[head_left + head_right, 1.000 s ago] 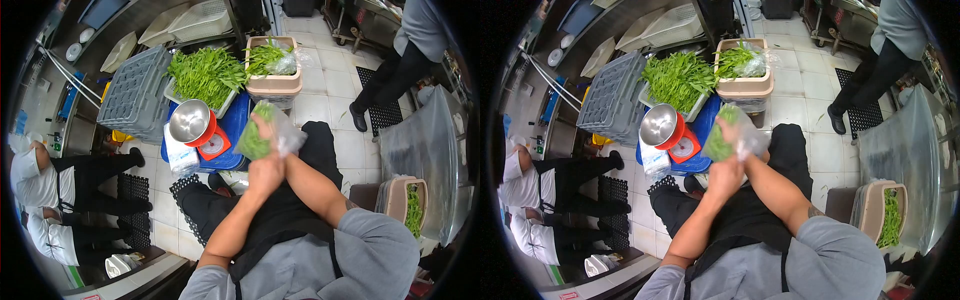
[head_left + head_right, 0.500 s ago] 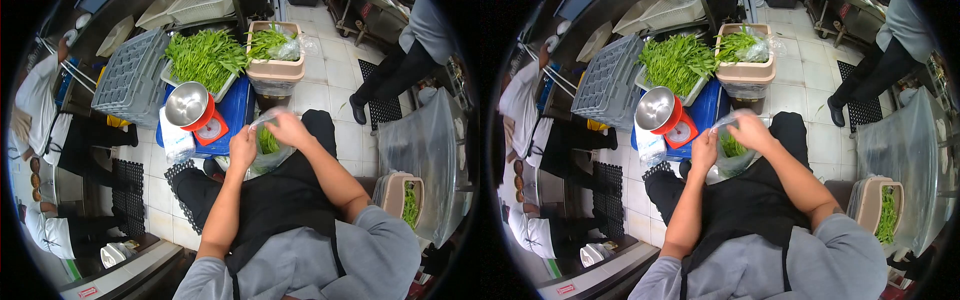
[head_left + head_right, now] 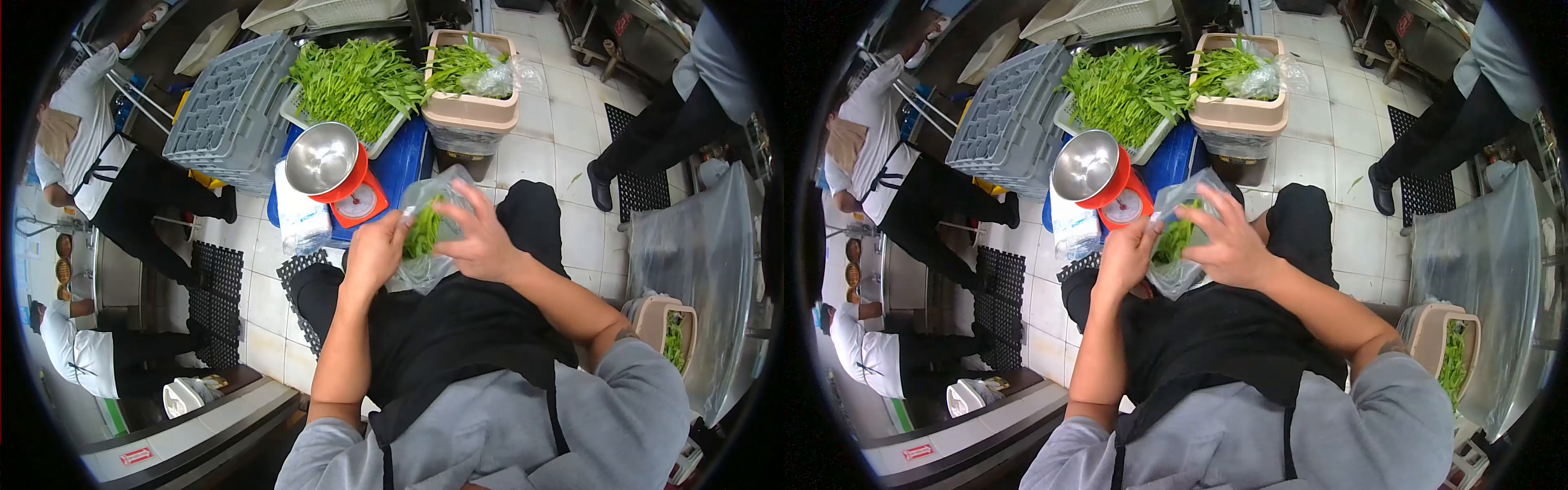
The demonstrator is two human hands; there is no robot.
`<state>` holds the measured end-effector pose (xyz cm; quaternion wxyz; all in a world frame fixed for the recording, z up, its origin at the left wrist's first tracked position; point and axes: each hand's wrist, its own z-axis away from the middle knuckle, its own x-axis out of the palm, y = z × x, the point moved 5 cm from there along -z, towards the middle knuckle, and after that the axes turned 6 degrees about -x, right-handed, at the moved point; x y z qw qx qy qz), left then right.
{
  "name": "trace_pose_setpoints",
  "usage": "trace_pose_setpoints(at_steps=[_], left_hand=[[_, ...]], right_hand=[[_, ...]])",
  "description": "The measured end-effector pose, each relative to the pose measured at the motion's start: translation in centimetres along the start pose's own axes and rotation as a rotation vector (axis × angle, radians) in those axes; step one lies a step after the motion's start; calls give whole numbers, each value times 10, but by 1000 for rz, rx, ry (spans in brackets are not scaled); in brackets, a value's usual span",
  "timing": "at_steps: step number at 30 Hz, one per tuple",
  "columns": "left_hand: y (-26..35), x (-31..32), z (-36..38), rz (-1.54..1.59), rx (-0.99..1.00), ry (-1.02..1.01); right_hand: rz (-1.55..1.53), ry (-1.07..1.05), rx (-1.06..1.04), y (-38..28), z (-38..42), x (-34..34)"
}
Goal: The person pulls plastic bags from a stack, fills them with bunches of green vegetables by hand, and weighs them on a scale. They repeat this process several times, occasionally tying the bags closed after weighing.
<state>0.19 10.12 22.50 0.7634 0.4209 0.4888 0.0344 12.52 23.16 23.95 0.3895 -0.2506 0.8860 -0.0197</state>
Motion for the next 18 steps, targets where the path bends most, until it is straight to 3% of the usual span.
trace_pose_setpoints(at_steps=[2, 4, 6, 7, 8, 9, 11, 14, 15, 16, 18], left_hand=[[14, -1, 7, -11, 97, 35], [16, -9, 9, 7, 176, 62], [19, -18, 23, 190, 165, 139], [26, -20, 28, 198, 138, 50], [33, -22, 34, 202, 108, -37], [26, -7, 35, -3, 184, -41], [2, -5, 23, -44, 30, 6], [7, -54, 7, -38, -19, 190], [7, -76, 3, -57, -122, 250], [-6, -97, -5, 17, -173, 290], [-20, -140, -20, 116, -27, 480]], right_hand=[[-157, 4, 61, 5, -16, 13], [-465, -152, 110, 18, -15, 51], [-596, -120, 257, 20, -28, 46], [-660, -104, 336, 19, -36, 44], [-647, 17, 294, 18, -45, 43], [-654, -8, 261, 15, -53, 43], [-669, -57, 188, 9, -73, 32], [-549, 198, 197, 28, -87, -7], [-463, 301, 211, 38, -85, -21], [-561, 369, 313, 53, -73, -26], [-767, 433, 522, 88, -40, -20]])
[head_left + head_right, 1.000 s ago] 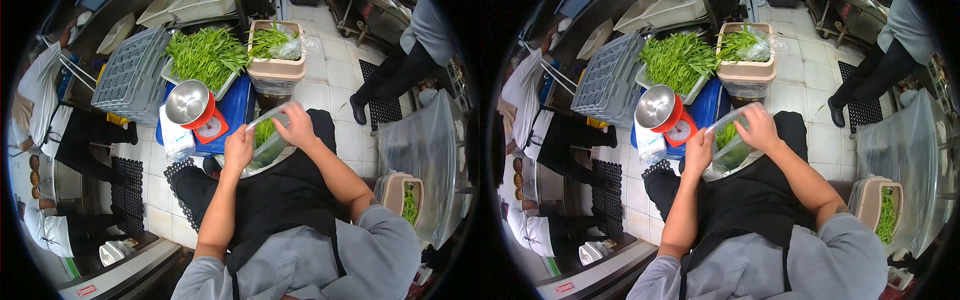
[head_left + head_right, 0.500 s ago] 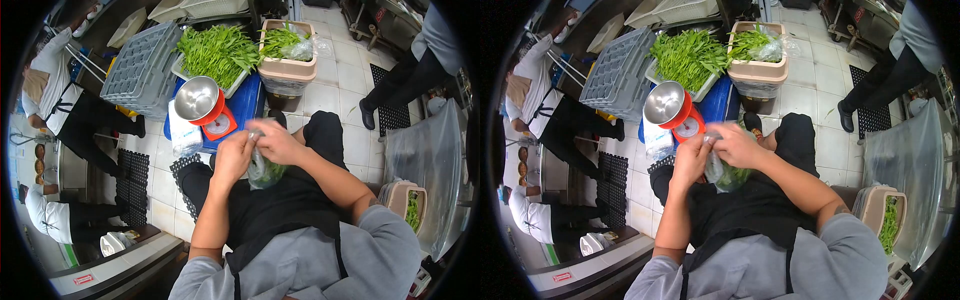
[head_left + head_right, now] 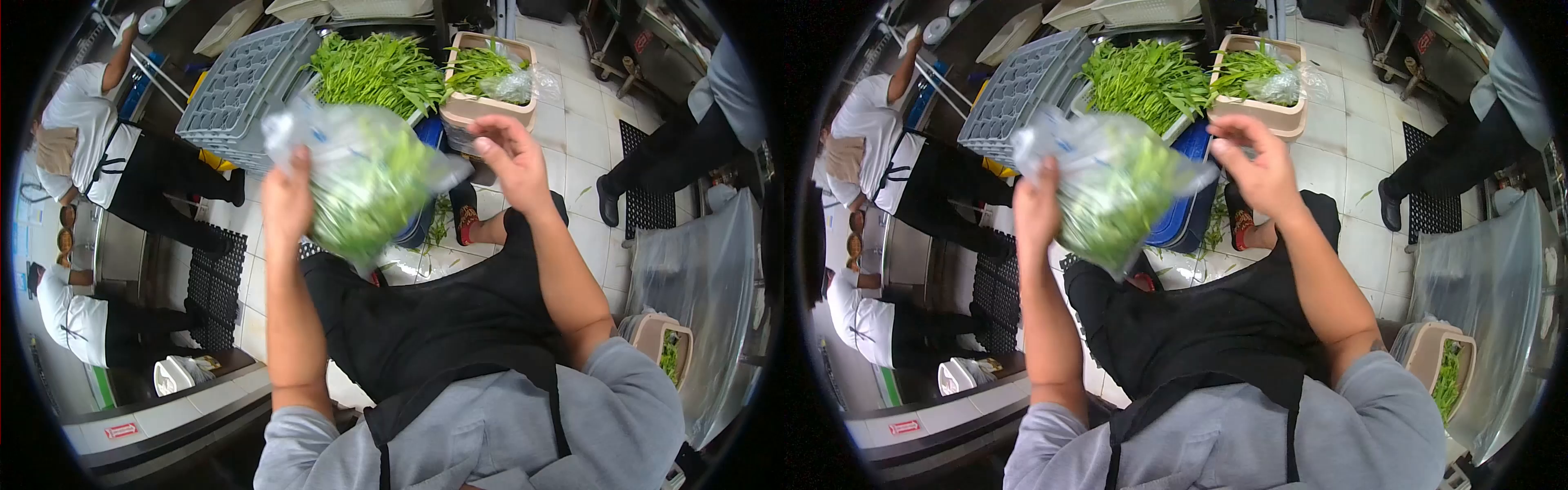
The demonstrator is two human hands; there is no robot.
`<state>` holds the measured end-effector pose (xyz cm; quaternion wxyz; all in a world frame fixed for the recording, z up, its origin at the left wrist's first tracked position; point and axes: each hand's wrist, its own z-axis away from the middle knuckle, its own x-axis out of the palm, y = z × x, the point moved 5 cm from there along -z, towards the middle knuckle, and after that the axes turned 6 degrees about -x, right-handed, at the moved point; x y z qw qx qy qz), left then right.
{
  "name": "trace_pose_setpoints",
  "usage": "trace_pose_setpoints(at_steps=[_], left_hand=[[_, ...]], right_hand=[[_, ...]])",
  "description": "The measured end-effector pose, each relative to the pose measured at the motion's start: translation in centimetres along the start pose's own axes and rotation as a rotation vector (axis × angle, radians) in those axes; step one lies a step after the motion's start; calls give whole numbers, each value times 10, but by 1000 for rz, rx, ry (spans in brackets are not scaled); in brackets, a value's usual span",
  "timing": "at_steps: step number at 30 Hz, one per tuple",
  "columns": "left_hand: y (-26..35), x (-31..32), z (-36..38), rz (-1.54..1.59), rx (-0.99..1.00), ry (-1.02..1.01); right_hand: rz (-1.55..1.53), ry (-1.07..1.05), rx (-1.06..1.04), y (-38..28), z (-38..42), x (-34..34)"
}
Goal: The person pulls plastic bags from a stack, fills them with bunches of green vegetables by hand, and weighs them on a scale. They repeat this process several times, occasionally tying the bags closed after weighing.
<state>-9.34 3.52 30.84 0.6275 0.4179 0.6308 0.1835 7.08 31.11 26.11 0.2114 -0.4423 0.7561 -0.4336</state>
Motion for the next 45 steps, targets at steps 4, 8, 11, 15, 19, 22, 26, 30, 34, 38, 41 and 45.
trace_pose_setpoints(at_steps=[4, 8, 11, 15, 19, 22, 26, 30, 34, 38, 41, 45], left_hand=[[3, -27, -65, -174, 62, 130], [-10, -14, -118, -406, 116, 149], [-21, -4, -137, -515, 72, 166], [-21, 8, -139, -572, 43, 168], [-22, 15, -135, -636, 25, 187], [-12, 17, -123, -684, 1, 191], [-8, 19, -115, -665, 1, 196], [-11, 17, -114, -601, 1, 208], [-8, 14, -110, -553, 14, 249], [-5, 10, -111, -506, -26, 203], [-6, 5, -113, -423, -4, 271], [-9, -2, -122, -307, 29, 347]], right_hand=[[62, -86, 417, 112, 57, -31], [261, -212, 522, 160, 110, -30], [319, -275, 579, 166, 125, -29], [364, -269, 569, 174, 119, -39], [312, -230, 557, 196, 127, -47], [314, -240, 599, 196, 130, -45], [305, -236, 602, 197, 130, -45], [282, -244, 604, 203, 131, -47], [296, -246, 610, 205, 131, -48], [288, -248, 623, 204, 130, -46], [281, -249, 628, 205, 130, -46], [293, -250, 618, 207, 132, -47]])
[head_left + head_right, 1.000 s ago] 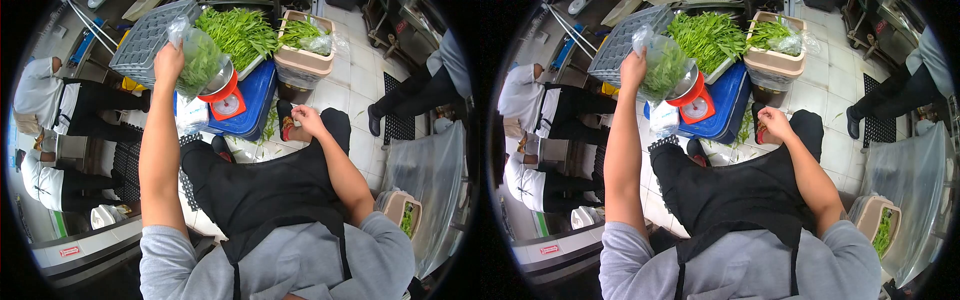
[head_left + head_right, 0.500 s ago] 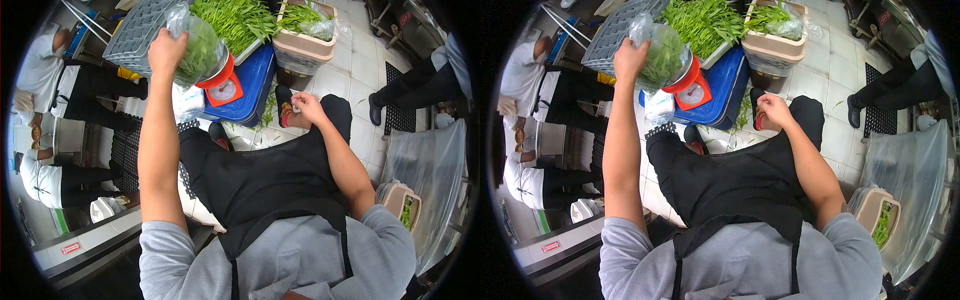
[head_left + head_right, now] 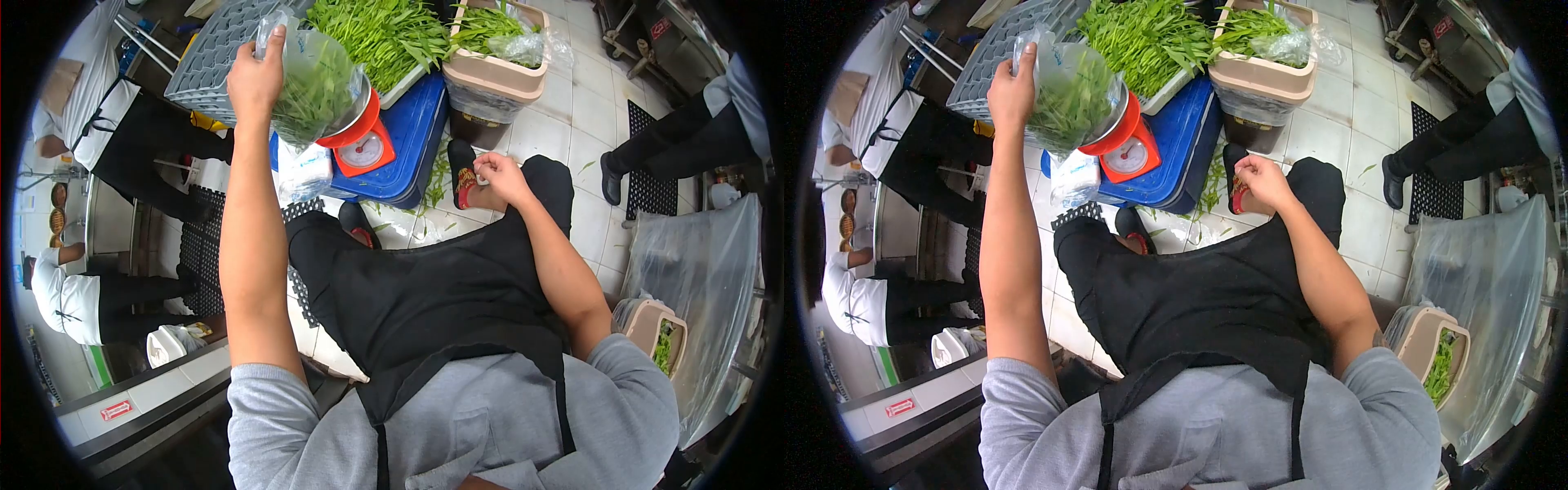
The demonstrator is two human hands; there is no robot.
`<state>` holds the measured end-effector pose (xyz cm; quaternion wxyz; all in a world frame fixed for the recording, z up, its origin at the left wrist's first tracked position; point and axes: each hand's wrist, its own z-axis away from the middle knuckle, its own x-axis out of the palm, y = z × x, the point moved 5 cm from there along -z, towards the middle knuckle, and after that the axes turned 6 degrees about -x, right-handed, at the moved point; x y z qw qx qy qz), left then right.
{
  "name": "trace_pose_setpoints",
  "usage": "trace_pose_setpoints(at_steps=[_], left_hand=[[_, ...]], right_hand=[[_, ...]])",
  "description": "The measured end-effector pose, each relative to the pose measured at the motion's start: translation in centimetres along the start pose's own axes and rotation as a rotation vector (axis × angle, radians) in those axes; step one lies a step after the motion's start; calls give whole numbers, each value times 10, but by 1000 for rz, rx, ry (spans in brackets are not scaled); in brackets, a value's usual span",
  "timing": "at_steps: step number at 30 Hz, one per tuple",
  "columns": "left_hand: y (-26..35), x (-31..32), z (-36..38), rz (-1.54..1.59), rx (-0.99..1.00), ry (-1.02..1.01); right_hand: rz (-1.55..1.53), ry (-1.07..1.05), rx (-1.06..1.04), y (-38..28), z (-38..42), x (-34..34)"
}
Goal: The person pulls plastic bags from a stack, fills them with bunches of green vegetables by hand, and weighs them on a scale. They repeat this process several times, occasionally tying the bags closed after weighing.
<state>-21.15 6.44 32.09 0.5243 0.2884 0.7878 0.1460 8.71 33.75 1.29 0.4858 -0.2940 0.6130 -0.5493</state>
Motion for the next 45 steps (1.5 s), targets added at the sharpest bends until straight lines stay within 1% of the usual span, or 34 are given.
trace_pose_setpoints(at_steps=[1, 4, 7, 11, 12, 14, 16, 18, 20, 21, 22, 24, 26, 28, 30, 31, 34, 35, 36, 37, 38, 42, 45], left_hand=[[-3, 1, -4, 7, 6, 33], [-11, 5, -17, -56, 48, -74], [-12, -2, -25, 0, 43, 30], [12, -45, -8, 280, 147, 92], [16, -55, -4, 389, 208, 87], [41, -88, 24, 596, 227, 15], [53, -118, 47, 708, 261, -3], [49, -138, 71, 740, 244, -25], [37, -145, 101, 748, 167, -89], [34, -143, 119, 725, 213, -70], [28, -134, 137, 700, 260, -53], [13, -98, 161, 665, 159, -301], [-1, -50, 183, 663, 70, -501], [-13, -7, 204, 683, 54, -547], [-27, 31, 228, 738, 60, -602], [-30, 44, 237, 745, 102, -627], [-39, 77, 262, 743, 225, -719], [-44, 91, 272, 730, 261, -767], [-46, 100, 279, 717, 295, -815], [-49, 107, 284, 723, 264, -872], [-51, 113, 284, 721, 265, -882], [-60, 126, 284, 695, 257, -928], [-67, 133, 283, 683, 229, -927]], right_hand=[[2, 2, -1, 0, 0, 0], [43, -6, 11, -3, 2, -1], [35, -9, -14, 2, -1, 1], [-4, -8, -11, 8, 0, 1], [-19, -15, 19, 5, 1, 1], [-56, -19, 5, 6, 0, 1], [-7, -3, 21, -5, 0, 0], [94, 17, 11, -28, -7, -4], [240, 47, -23, -60, -19, -8], [314, 42, -118, -78, -30, -10], [392, 35, -212, -96, -45, -11], [542, 28, -393, -133, -81, -12], [734, -16, -558, -184, -118, 0], [751, -68, -700, -212, -161, 22], [839, -145, -956, -239, -201, 51], [936, -210, -1012, -243, -222, 66], [1221, -272, -1142, -243, -281, 98], [1366, -325, -1044, -238, -304, 102], [1422, -334, -1023, -240, -319, 103], [1478, -341, -1002, -242, -330, 103], [1534, -351, -979, -243, -339, 103], [1550, -470, -760, -238, -364, 103], [1654, -527, -677, -243, -367, 108]])
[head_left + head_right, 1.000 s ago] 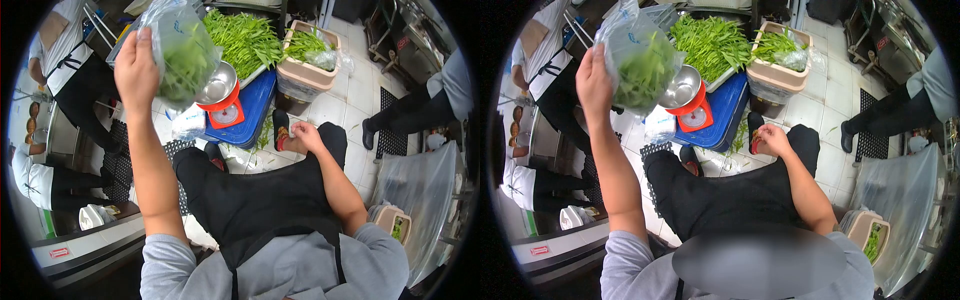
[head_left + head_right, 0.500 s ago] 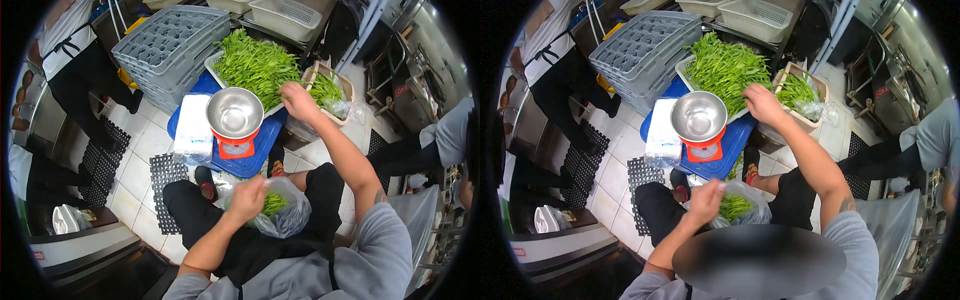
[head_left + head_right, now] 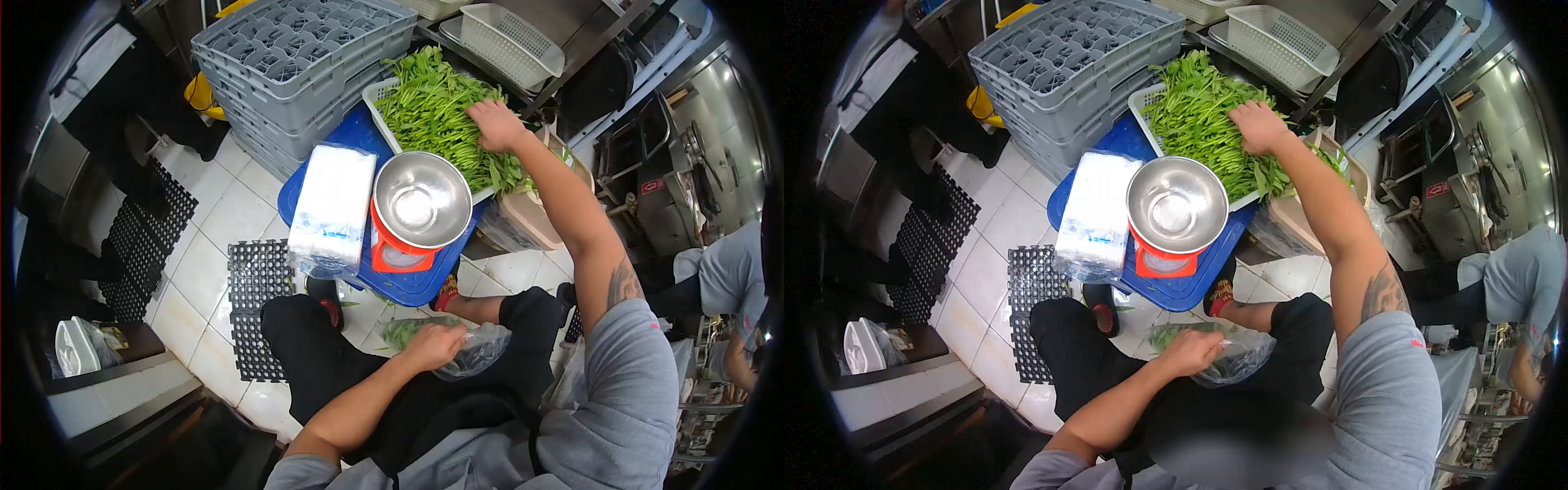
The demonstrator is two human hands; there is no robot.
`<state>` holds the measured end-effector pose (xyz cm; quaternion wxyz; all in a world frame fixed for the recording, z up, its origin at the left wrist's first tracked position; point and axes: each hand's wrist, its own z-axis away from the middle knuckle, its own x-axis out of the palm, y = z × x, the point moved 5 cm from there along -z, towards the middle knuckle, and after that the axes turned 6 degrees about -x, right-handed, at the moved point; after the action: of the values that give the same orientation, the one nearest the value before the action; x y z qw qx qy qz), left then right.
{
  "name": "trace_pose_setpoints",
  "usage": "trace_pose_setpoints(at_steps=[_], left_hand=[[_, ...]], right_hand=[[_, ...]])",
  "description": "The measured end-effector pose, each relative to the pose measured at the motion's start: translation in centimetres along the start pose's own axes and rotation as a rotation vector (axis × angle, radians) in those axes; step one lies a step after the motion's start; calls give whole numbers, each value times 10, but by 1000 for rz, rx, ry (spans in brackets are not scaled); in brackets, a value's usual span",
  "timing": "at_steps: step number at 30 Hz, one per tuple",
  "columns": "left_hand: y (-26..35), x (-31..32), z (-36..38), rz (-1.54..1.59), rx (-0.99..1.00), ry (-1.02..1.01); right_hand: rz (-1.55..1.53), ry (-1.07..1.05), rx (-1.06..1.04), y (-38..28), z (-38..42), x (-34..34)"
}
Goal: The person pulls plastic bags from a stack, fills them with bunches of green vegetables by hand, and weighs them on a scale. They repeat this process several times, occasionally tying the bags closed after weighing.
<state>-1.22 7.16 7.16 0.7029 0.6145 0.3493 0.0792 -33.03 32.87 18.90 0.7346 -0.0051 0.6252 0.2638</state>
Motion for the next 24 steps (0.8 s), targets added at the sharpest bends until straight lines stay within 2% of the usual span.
trace_pose_setpoints(at_steps=[1, 4, 7, 10, 13, 16, 19, 22, 24], left_hand=[[-3, 0, 0, 3, -7, 11], [-8, 1, -2, 6, -32, 3], [-4, -2, 0, 10, -42, 13], [-3, -3, 1, 9, -63, -3], [-4, -3, 1, 10, -58, 1], [-5, -3, 1, 6, -74, -10], [-4, -3, 1, -6, -95, -25], [-4, -3, 1, -1, -95, -21], [-6, -1, 0, -9, -115, -68]], right_hand=[[23, -33, 9, -1, -2, 0], [46, 99, -78, -1, -2, -1], [-100, 189, -100, 0, -4, 5], [19, 12, -53, -5, -4, 1], [74, -10, -55, -10, -3, -10], [-47, -24, -74, -2, -8, -3], [-60, 45, -59, 1, -8, -7], [58, -103, -41, -2, -4, -16], [-11, -40, -66, 3, -4, -17]])
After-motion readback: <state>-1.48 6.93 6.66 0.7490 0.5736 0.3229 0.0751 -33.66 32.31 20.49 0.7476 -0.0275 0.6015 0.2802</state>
